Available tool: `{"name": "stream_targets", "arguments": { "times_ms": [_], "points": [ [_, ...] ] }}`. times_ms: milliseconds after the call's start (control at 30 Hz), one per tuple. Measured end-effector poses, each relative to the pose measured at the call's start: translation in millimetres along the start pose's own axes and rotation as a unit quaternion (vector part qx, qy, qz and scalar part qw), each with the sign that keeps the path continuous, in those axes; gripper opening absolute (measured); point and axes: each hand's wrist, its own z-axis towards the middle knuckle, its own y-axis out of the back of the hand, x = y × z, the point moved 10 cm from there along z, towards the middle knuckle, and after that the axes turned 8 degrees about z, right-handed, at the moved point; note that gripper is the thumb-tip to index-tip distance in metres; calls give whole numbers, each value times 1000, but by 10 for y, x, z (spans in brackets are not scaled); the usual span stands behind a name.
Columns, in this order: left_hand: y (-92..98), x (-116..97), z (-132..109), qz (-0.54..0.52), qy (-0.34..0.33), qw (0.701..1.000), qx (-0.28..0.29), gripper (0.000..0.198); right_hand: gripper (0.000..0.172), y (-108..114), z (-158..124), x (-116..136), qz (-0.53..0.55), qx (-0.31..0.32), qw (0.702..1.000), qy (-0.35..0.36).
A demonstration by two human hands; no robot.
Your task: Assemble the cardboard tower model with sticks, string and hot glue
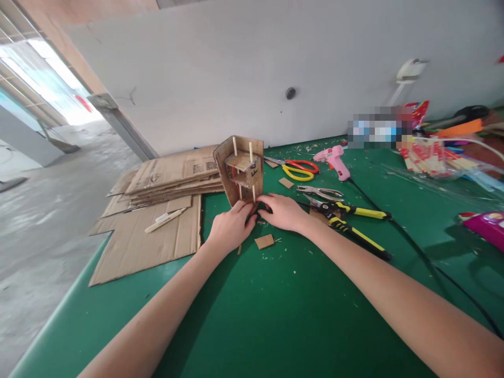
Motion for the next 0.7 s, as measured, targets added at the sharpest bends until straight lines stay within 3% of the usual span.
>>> {"name": "stream_targets", "arguments": {
  "times_ms": [200,700],
  "points": [
    [-57,17,14,0,2,1000,19,41,33,-9,24,-22,19,5,1000,-2],
    [-45,26,15,4,5,1000,6,38,28,-19,60,-18,9,32,999,-35]
  ]
}}
